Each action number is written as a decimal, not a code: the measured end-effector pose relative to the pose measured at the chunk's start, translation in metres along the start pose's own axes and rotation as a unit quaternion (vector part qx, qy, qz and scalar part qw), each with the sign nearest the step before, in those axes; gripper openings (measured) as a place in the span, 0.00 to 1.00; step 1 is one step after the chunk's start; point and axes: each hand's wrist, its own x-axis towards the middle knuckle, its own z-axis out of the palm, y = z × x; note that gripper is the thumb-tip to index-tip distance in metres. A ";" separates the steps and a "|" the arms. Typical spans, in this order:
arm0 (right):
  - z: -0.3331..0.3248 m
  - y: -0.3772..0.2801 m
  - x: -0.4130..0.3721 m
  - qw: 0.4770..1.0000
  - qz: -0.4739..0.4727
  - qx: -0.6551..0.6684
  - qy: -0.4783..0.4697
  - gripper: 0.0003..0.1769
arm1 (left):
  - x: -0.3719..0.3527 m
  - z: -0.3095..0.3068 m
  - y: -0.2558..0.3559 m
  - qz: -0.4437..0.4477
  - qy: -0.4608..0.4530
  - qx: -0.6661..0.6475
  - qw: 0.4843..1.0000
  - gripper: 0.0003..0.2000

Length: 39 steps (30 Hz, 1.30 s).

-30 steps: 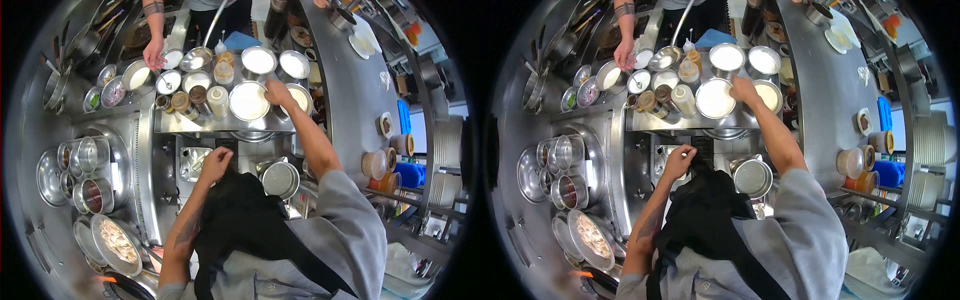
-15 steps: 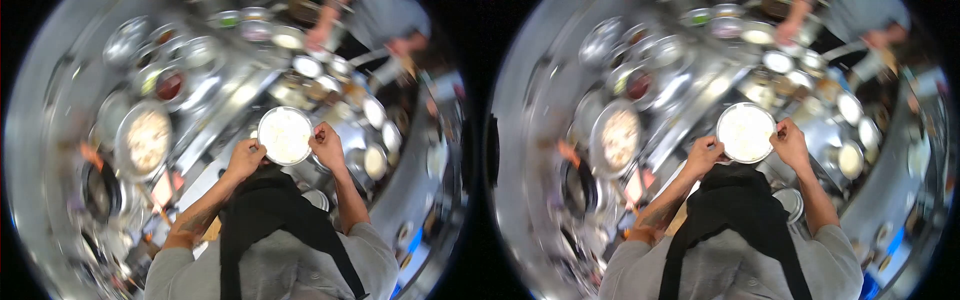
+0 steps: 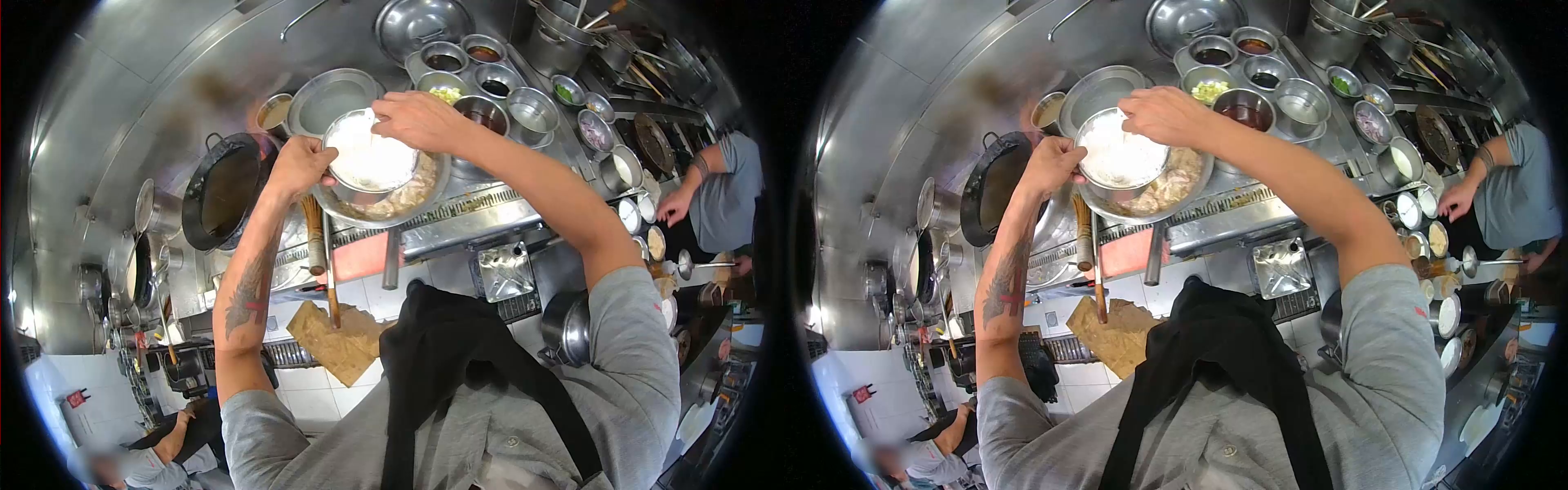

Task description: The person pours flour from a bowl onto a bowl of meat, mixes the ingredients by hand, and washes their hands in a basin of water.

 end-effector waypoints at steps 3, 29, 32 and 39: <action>0.028 -0.003 0.036 0.998 -0.066 0.022 -0.005 0.09 | 0.012 -0.017 -0.033 -0.044 -0.039 -0.078 0.995 0.14; 0.117 0.010 0.024 0.931 0.289 0.143 -0.171 0.09 | 0.140 -0.008 -0.101 -0.078 -0.072 -0.066 0.992 0.13; 0.121 0.019 0.033 0.919 0.299 0.195 -0.167 0.11 | 0.138 -0.005 -0.102 -0.097 -0.060 -0.077 0.991 0.14; 0.080 0.030 0.026 0.902 0.352 0.208 -0.137 0.12 | 0.140 -0.043 -0.119 -0.012 0.015 0.131 0.991 0.17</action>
